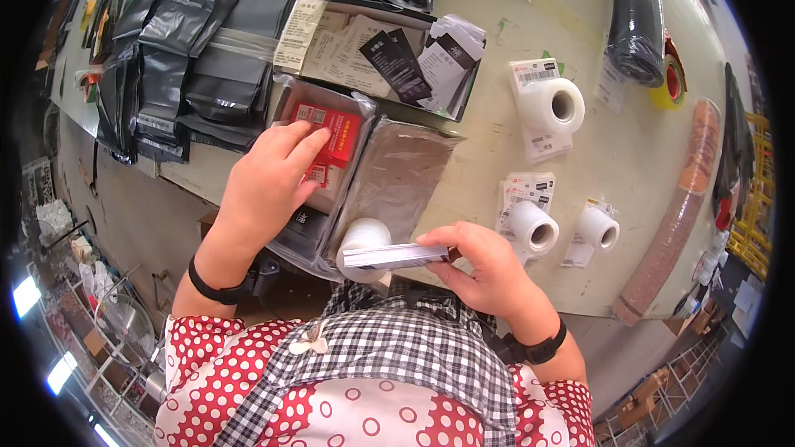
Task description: Wiping rolls of material, sliding them into plastic sleeves, and applying shipping labels.
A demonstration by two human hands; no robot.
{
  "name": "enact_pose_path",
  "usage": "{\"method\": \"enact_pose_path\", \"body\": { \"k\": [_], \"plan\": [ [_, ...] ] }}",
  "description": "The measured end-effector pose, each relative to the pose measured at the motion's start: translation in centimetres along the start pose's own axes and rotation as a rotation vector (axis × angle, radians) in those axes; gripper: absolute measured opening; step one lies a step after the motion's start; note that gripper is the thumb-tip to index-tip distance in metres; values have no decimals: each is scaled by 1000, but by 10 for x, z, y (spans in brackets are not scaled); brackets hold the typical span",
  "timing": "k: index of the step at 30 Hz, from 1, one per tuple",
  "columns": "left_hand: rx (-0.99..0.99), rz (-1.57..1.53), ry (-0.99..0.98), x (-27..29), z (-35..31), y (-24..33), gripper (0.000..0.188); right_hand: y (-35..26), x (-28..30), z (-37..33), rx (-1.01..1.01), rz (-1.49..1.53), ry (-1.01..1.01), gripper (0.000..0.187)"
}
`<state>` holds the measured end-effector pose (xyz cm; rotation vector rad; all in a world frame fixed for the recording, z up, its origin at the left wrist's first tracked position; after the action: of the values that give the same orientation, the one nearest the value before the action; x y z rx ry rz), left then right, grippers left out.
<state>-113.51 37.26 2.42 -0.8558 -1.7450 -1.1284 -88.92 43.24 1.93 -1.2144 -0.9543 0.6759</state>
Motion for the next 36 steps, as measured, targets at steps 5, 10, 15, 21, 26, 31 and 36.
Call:
{"method": "enact_pose_path", "body": {
  "k": [5,10,15,21,26,31,36],
  "plan": [
    [-83,7,107,-2,1,-4,43,2,0,3,-25,18,-7,37],
    [-135,-82,260,-2,9,-10,33,5,-2,5,-45,18,-2,36],
    [-169,-141,315,5,16,-16,27,6,-5,6,-39,20,3,36],
    [-263,-157,337,11,25,-19,14,9,-7,2,-91,51,41,36],
    [-303,-22,323,11,24,-21,9,7,-10,2,-79,72,59,38],
    [-301,3,303,11,25,-19,10,7,-11,-3,-73,52,101,37],
    [-302,18,311,10,24,-20,12,8,-14,-5,-56,68,95,36]
  ]
}}
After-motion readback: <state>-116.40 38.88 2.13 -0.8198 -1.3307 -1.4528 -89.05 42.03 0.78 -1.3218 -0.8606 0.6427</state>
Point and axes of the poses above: each hand's wrist, its own z-axis towards the middle knuckle, its own x-axis out of the back of the hand, y = z × x, the point moved 4 cm from there along z, towards the middle knuckle, and after that the axes turned 15 degrees about x, right-handed, at the moved point
